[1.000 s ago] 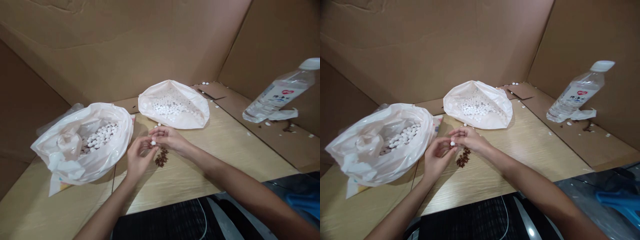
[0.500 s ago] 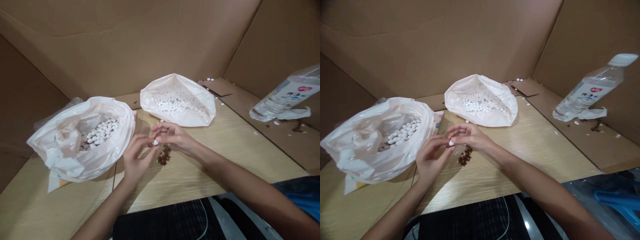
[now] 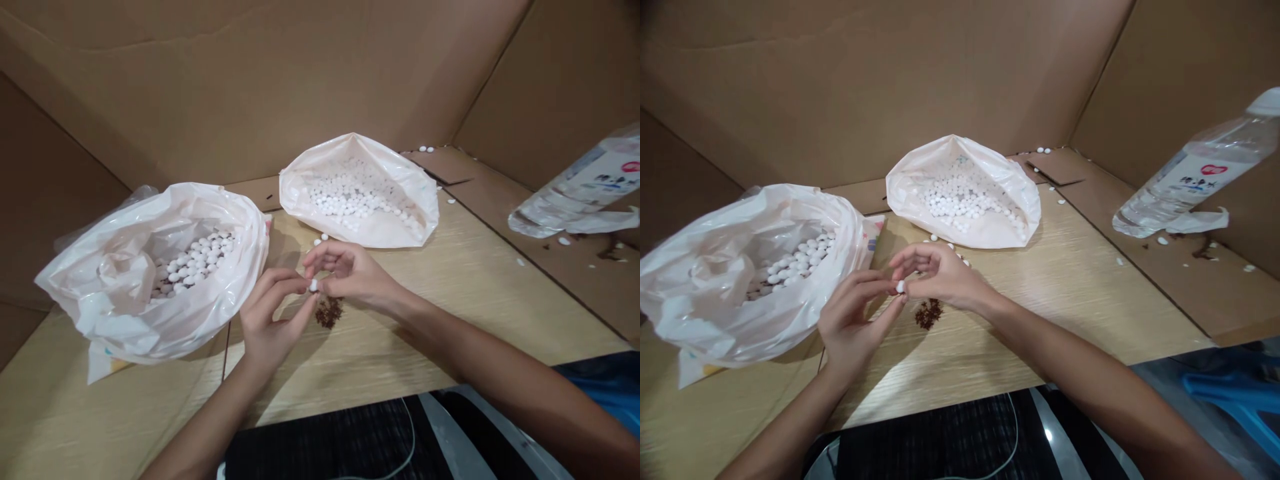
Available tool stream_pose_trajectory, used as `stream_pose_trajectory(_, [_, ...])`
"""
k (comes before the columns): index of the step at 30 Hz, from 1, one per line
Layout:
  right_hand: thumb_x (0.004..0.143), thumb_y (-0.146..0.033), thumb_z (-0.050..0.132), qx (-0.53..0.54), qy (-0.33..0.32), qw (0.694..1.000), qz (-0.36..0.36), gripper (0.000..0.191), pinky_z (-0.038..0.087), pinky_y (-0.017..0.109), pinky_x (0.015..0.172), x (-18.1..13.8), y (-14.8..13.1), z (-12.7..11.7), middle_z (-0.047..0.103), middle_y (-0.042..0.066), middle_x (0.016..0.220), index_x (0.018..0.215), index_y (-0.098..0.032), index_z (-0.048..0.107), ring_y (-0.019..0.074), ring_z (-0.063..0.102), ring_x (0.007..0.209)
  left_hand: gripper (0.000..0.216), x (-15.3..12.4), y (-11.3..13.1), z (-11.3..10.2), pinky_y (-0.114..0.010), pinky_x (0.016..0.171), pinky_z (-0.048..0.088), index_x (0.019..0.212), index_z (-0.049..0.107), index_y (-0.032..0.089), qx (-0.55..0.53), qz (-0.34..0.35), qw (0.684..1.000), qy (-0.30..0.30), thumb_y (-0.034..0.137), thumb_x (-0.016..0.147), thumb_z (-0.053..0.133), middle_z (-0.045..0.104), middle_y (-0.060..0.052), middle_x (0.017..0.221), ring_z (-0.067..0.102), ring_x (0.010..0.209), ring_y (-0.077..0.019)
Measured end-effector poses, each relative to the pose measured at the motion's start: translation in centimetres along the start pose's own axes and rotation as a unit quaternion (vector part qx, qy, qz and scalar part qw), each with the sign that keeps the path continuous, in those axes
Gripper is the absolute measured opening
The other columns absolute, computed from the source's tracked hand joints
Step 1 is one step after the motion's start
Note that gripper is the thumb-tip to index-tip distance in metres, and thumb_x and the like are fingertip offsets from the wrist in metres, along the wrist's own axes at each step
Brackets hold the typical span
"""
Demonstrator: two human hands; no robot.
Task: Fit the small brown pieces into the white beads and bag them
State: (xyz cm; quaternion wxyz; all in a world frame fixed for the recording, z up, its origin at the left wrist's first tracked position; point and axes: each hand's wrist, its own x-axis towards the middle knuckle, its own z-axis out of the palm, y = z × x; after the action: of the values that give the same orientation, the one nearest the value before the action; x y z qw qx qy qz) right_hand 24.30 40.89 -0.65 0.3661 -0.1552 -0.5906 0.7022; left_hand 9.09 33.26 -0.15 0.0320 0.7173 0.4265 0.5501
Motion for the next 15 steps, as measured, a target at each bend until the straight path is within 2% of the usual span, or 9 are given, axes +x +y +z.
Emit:
stream_pose_trajectory(8, [0.069, -0.013, 0.073, 0.019, 0.011, 1.0, 0.006, 0.026, 0.05, 0.024, 0.067, -0.01, -0.19, 0.16, 0.066, 0.001, 0.084, 0.093, -0.017, 0.064, 0.0117, 0.062, 0.078, 0.018, -0.24, -0.16, -0.03, -0.029, 0.069, 0.055, 0.088, 0.067, 0.018, 0.005, -0.017, 1.0, -0.006, 0.007, 0.074, 0.072, 0.065, -0.003, 0.085, 0.063, 0.08, -0.015])
stream_pose_trajectory(15, [0.072, -0.014, 0.072, 0.026, 0.006, 0.999, 0.024, 0.016, 0.05, 0.026, 0.076, -0.08, -0.9, 0.13, 0.069, 0.001, 0.086, 0.088, -0.018, 0.068, 0.0123, 0.065, 0.082, 0.02, -0.47, -0.56, -0.16, -0.028, 0.069, 0.056, 0.09, 0.07, 0.019, -0.019, -0.065, 0.998, 0.01, 0.007, 0.074, 0.073, 0.065, -0.003, 0.089, 0.063, 0.08, -0.0142])
